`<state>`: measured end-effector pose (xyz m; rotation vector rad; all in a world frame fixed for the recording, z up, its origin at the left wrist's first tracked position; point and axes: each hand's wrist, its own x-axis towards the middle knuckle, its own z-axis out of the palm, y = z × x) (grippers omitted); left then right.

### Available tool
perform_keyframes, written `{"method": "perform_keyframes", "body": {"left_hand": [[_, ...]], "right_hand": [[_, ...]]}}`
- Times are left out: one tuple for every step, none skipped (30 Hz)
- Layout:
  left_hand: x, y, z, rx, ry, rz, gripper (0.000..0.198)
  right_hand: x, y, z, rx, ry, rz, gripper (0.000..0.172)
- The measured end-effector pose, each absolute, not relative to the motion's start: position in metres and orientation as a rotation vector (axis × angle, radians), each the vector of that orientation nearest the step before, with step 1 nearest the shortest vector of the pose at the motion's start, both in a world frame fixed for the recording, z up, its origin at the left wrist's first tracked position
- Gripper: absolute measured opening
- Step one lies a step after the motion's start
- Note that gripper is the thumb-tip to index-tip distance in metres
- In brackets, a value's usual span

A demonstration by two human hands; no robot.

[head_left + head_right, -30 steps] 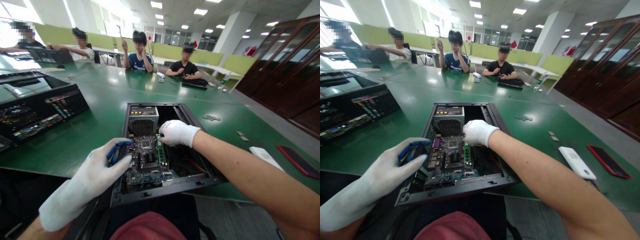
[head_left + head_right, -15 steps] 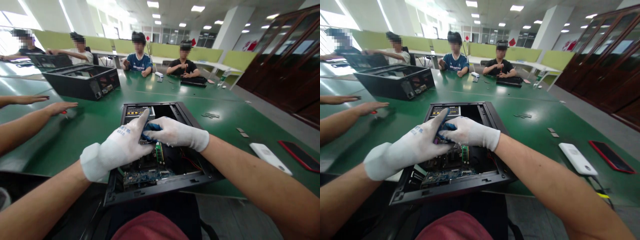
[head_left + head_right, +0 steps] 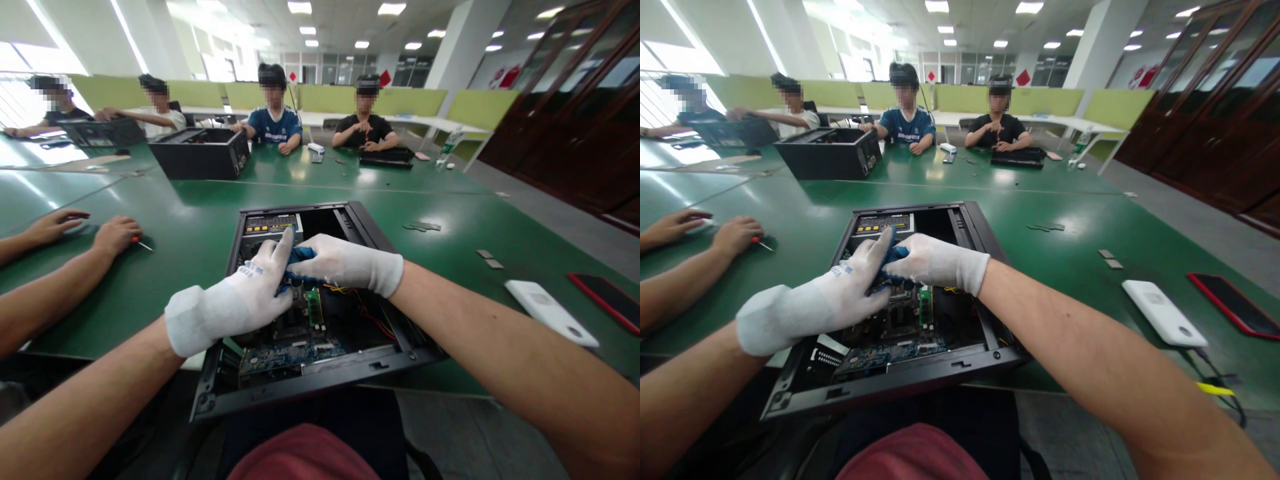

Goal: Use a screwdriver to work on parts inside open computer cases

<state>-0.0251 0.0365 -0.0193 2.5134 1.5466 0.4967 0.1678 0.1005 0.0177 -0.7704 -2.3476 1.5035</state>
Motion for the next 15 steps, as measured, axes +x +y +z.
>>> {"method": "perform_keyframes", "body": {"left_hand": [[-0.026, 0.037, -0.02, 2.517, 1.527, 0.491, 0.099], [-0.026, 0.037, -0.02, 2.519, 1.51, 0.484, 0.097], [-0.026, 0.038, -0.019, 2.522, 1.496, 0.476, 0.094], [-0.025, 0.038, -0.019, 2.522, 1.488, 0.466, 0.092], [-0.025, 0.038, -0.019, 2.518, 1.486, 0.454, 0.09], [-0.024, 0.038, -0.018, 2.512, 1.492, 0.446, 0.089], [-0.022, 0.038, -0.017, 2.506, 1.504, 0.45, 0.088], [-0.021, 0.038, -0.016, 2.504, 1.522, 0.47, 0.088], [-0.02, 0.038, -0.015, 2.503, 1.545, 0.503, 0.087], [-0.018, 0.038, -0.013, 2.499, 1.575, 0.543, 0.084], [-0.016, 0.038, -0.011, 2.491, 1.608, 0.578, 0.077], [-0.015, 0.038, -0.009, 2.48, 1.643, 0.603, 0.068], [-0.014, 0.038, -0.007, 2.471, 1.671, 0.606, 0.058], [-0.013, 0.037, -0.006, 2.468, 1.69, 0.597, 0.049], [-0.013, 0.037, -0.004, 2.474, 1.699, 0.582, 0.045]], "right_hand": [[0.168, 0.101, 0.017, -0.755, -2.359, 1.489, 0.017], [0.169, 0.101, 0.017, -0.747, -2.367, 1.475, 0.017], [0.169, 0.101, 0.017, -0.75, -2.374, 1.462, 0.016], [0.169, 0.101, 0.018, -0.765, -2.378, 1.451, 0.015], [0.17, 0.1, 0.018, -0.786, -2.382, 1.443, 0.015], [0.17, 0.1, 0.019, -0.808, -2.381, 1.437, 0.014], [0.171, 0.1, 0.02, -0.829, -2.374, 1.434, 0.013], [0.171, 0.1, 0.021, -0.85, -2.362, 1.434, 0.013], [0.172, 0.1, 0.022, -0.871, -2.345, 1.438, 0.013], [0.173, 0.101, 0.022, -0.895, -2.326, 1.441, 0.015], [0.174, 0.102, 0.022, -0.922, -2.31, 1.437, 0.018], [0.175, 0.103, 0.022, -0.95, -2.299, 1.429, 0.02], [0.175, 0.104, 0.022, -0.973, -2.295, 1.418, 0.021], [0.176, 0.105, 0.022, -0.993, -2.3, 1.401, 0.021], [0.176, 0.106, 0.022, -1.012, -2.321, 1.372, 0.02]]}}
